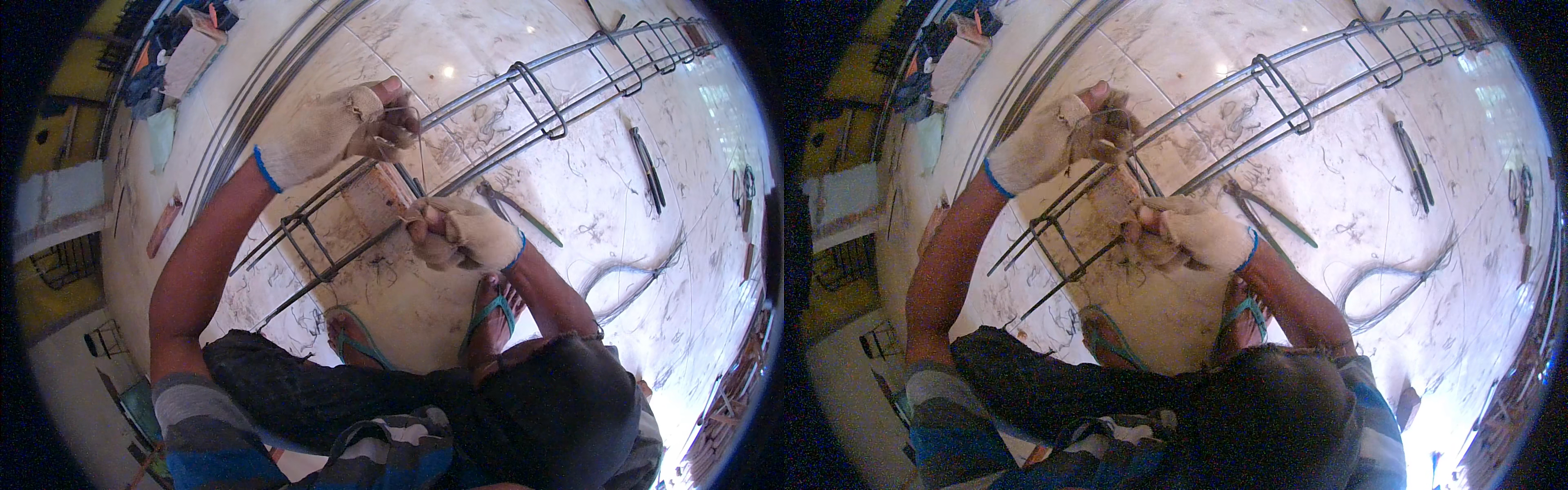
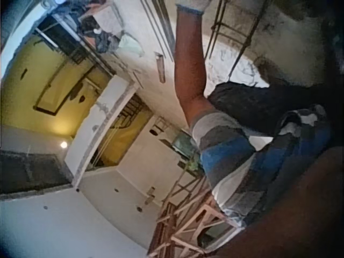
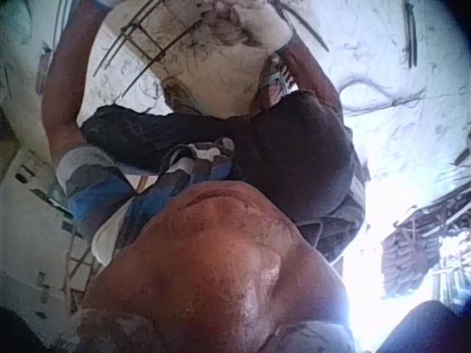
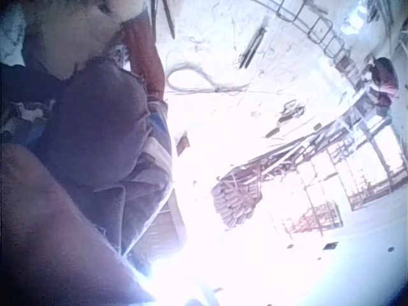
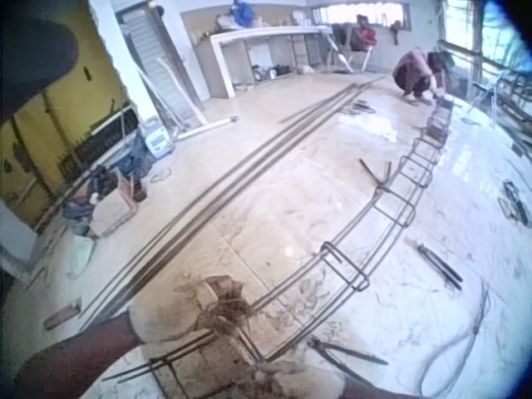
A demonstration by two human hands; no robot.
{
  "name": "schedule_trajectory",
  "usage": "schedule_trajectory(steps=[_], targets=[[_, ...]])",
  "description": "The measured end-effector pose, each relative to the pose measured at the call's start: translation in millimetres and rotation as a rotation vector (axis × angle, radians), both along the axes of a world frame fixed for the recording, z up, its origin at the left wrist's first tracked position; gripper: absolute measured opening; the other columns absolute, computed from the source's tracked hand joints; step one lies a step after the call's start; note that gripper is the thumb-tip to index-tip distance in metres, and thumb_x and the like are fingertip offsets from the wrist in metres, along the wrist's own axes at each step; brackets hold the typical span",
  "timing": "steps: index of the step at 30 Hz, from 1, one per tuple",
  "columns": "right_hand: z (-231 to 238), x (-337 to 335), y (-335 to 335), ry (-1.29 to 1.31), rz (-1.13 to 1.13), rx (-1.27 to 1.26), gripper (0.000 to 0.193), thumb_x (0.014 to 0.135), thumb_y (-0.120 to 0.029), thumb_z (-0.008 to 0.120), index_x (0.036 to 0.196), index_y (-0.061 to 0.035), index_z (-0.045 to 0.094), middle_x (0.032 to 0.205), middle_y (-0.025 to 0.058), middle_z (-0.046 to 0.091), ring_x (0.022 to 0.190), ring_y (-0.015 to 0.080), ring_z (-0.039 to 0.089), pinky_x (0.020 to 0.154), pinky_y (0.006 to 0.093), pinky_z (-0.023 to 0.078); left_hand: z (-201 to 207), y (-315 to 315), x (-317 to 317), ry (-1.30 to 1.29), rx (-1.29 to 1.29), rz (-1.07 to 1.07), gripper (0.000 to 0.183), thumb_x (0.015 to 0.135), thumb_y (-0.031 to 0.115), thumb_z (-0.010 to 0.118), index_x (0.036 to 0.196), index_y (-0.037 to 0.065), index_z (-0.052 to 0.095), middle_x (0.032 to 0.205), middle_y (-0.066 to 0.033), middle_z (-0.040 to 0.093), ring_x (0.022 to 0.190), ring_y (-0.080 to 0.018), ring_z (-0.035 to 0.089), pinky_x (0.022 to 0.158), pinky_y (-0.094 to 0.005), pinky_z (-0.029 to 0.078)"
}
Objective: The person assembles a rebar cage on a tiled floor, using pliers to twist wire ties around intersecting bars. They repeatedly position the bars, wrap wire, and tighten the connections to secure the structure.
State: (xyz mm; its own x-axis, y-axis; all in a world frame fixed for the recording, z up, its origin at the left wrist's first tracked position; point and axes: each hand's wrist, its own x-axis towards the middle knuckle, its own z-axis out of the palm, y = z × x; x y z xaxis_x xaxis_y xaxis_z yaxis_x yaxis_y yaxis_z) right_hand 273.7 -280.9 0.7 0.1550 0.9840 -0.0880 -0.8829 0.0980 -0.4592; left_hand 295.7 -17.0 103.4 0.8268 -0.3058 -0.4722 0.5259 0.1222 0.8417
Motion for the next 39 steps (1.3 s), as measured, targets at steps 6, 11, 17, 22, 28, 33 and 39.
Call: schedule_trajectory(steps=[6, 11, 17, 22, 28, 33, 39], targets=[[7.2, 11.1, -0.6, -0.48, -0.021, -0.359, 0.037, 0.11, -0.039, 0.054, 0.11, -0.0031, 0.063, 0.077, -0.002, 0.052, 0.061, 0.0074, 0.039, 0.053, 0.0234, 0.032, 40.0, 6.1, 4.1, -0.017, 0.611, -0.169, 0.046, 0.105, 0.047, 0.063, 0.108, 0.002, 0.072, 0.094, -0.0025, 0.069, 0.082, -0.011, 0.061, 0.076, -0.0277, 0.051], [8.8, 28.8, -11.0, -1.124, -0.244, -0.388, 0.026, 0.109, -0.018, 0.05, 0.115, 0.0011, 0.066, 0.092, 0.0068, 0.069, 0.07, 0.0118, 0.059, 0.063, 0.0274, 0.05, 45.4, 4.5, -4.1, -0.014, 0.742, -0.283, 0.04, 0.098, 0.042, 0.072, 0.107, 0.003, 0.072, 0.089, 0.0, 0.066, 0.081, -0.01, 0.06, 0.073, -0.0259, 0.05], [16.7, 40.4, -15.2, -1.169, -0.272, -0.464, 0.029, 0.091, 0.004, 0.05, 0.116, 0.0, 0.066, 0.096, 0.014, 0.073, 0.082, 0.0205, 0.074, 0.076, 0.0331, 0.059, 8.0, 13.5, -20.7, 0.13, 0.169, -0.016, 0.029, 0.098, 0.032, 0.072, 0.108, 0.005, 0.069, 0.09, -0.0017, 0.068, 0.084, -0.0119, 0.065, 0.073, -0.029, 0.054], [16.8, 39.6, -18.2, -1.126, -0.23, -0.435, 0.025, 0.095, 0.001, 0.049, 0.115, 0.0008, 0.064, 0.098, 0.0134, 0.072, 0.081, 0.0198, 0.074, 0.076, 0.0345, 0.058, 13.3, 0.2, -14.6, 0.132, 0.179, -0.018, 0.023, 0.1, 0.023, 0.071, 0.113, 0.004, 0.067, 0.095, -0.0042, 0.069, 0.081, -0.0143, 0.069, 0.071, -0.0287, 0.056], [20.7, 32.1, -13.7, -1.212, -0.145, -0.417, 0.023, 0.108, -0.012, 0.05, 0.118, 0.003, 0.064, 0.097, 0.0117, 0.07, 0.079, 0.0166, 0.07, 0.074, 0.0334, 0.056, -5.4, -4.3, -16.0, -0.011, 0.097, 0.221, 0.017, 0.102, 0.015, 0.069, 0.108, 0.0, 0.068, 0.091, -0.0037, 0.067, 0.08, -0.0137, 0.066, 0.075, -0.0294, 0.057], [-0.3, 20.7, -2.6, -0.93, -0.292, -0.244, 0.04, 0.11, -0.039, 0.051, 0.123, -0.003, 0.064, 0.086, 0.0014, 0.062, 0.067, 0.0123, 0.055, 0.061, 0.0272, 0.047, -8.4, -10.4, -0.4, -0.066, 0.369, 0.193, 0.017, 0.106, 0.018, 0.064, 0.114, 0.004, 0.067, 0.096, -0.0044, 0.068, 0.081, -0.012, 0.065, 0.076, -0.0287, 0.057], [5.6, 20.2, 6.9, 0.196, -0.136, -0.057, 0.075, 0.101, -0.069, 0.049, 0.142, -0.0065, 0.055, 0.07, -0.0088, 0.032, 0.057, 0.005, 0.028, 0.051, 0.0233, 0.025, -24.7, -2.8, 6.8, -0.167, 0.165, 0.16, 0.043, 0.108, 0.036, 0.059, 0.136, 0.004, 0.055, 0.117, -0.0083, 0.066, 0.091, -0.0134, 0.066, 0.082, -0.0316, 0.058]])
